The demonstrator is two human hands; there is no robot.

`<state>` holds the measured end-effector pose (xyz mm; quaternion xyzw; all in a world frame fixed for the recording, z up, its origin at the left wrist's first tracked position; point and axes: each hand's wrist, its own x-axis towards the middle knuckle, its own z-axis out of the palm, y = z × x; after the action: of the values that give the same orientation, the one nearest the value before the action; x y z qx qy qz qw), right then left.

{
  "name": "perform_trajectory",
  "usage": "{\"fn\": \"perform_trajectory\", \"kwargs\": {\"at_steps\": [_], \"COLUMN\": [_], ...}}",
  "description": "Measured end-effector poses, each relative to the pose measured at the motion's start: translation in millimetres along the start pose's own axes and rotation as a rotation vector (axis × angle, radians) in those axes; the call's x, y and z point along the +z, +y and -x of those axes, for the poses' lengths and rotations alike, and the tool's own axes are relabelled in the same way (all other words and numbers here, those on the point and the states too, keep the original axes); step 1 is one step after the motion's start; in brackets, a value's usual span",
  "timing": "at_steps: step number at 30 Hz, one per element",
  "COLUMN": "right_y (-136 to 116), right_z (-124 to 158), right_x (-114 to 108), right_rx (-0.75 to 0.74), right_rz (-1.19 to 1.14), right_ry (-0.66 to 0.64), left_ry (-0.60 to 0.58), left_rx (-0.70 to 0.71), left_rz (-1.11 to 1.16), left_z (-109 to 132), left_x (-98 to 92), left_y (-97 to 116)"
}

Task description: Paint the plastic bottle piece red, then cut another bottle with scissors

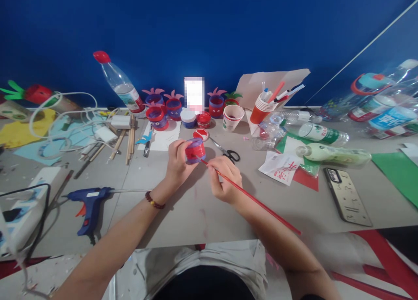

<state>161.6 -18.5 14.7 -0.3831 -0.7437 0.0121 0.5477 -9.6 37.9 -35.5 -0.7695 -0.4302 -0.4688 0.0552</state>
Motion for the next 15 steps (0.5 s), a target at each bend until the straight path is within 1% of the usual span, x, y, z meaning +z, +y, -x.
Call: {"fn": "perform_trajectory", "kwargs": {"at_steps": [4,10,15], "right_y": [6,18,19], "right_z": [-2,-4,1], "right_x": [-3,-7,-6], "right_rx": [0.01,0.03,0.05], "right_rz": [0.038,0.09,0.084], "right_ry": [0.022,0.053,0.031], "left_ry": [-0.004,0.03,0.026], "left_rx": [-0.02,0.016,0.048], "left_rz": [-0.007,-0.041,-0.047], "left_z": [1,-1,-2], "left_x": [-0.3,-4.2,-4.7], "left_y": [-3,-4,-1]}}
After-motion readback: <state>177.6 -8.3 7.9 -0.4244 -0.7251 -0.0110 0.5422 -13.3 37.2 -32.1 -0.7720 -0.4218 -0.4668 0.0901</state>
